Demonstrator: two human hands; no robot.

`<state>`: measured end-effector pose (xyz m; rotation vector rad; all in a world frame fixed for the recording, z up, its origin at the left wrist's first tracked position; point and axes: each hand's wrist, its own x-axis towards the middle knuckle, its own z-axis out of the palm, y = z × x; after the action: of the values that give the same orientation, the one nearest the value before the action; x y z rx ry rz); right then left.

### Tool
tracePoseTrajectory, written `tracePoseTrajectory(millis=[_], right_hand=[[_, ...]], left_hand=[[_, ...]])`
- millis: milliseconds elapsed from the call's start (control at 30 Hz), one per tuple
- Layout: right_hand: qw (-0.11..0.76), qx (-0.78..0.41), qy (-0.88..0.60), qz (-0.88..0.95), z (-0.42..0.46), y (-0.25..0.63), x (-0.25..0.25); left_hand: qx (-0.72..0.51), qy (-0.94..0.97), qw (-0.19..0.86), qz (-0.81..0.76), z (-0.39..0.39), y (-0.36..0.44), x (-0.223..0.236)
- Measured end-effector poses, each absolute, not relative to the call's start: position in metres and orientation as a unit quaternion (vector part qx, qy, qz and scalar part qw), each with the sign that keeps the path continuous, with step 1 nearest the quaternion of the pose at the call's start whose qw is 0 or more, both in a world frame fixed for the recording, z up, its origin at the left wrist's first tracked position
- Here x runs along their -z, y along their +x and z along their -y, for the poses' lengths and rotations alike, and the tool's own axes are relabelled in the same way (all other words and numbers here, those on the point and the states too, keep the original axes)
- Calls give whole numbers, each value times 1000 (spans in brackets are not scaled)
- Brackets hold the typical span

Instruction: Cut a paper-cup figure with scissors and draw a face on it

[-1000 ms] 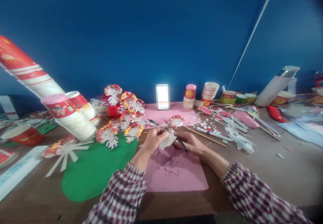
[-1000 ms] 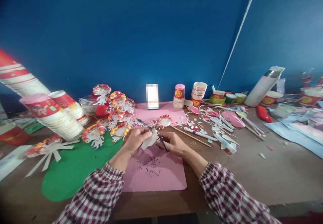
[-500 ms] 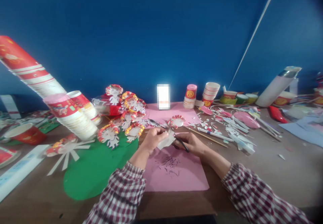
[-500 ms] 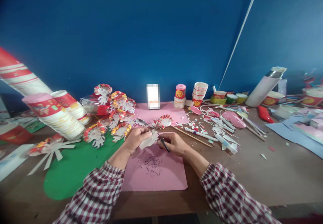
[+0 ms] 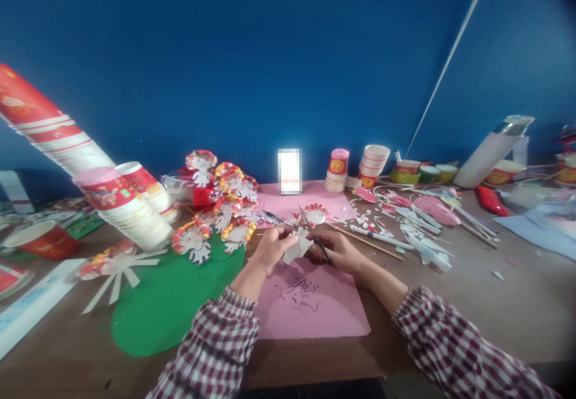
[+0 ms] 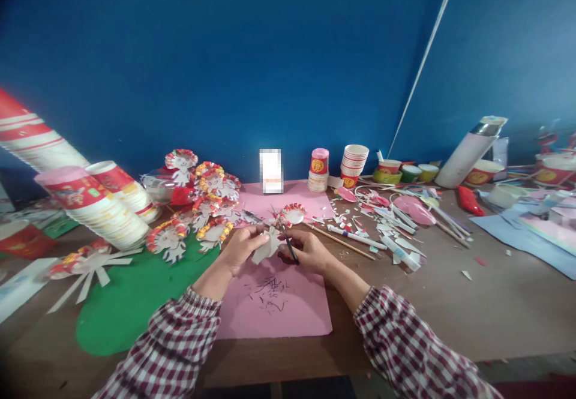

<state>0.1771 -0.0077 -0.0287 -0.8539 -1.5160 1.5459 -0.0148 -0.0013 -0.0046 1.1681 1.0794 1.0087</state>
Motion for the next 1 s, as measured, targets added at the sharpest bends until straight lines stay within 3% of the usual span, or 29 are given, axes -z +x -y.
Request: tracePoseTrajectory(millis=[467, 1000], right_hand=[[396, -632, -311, 589, 9, 177, 24], [429, -607, -371, 557, 7, 179, 17]], left_hand=[[-454, 412, 660, -434, -1, -17, 5], [-496, 345, 642, -472, -4, -16, 1]])
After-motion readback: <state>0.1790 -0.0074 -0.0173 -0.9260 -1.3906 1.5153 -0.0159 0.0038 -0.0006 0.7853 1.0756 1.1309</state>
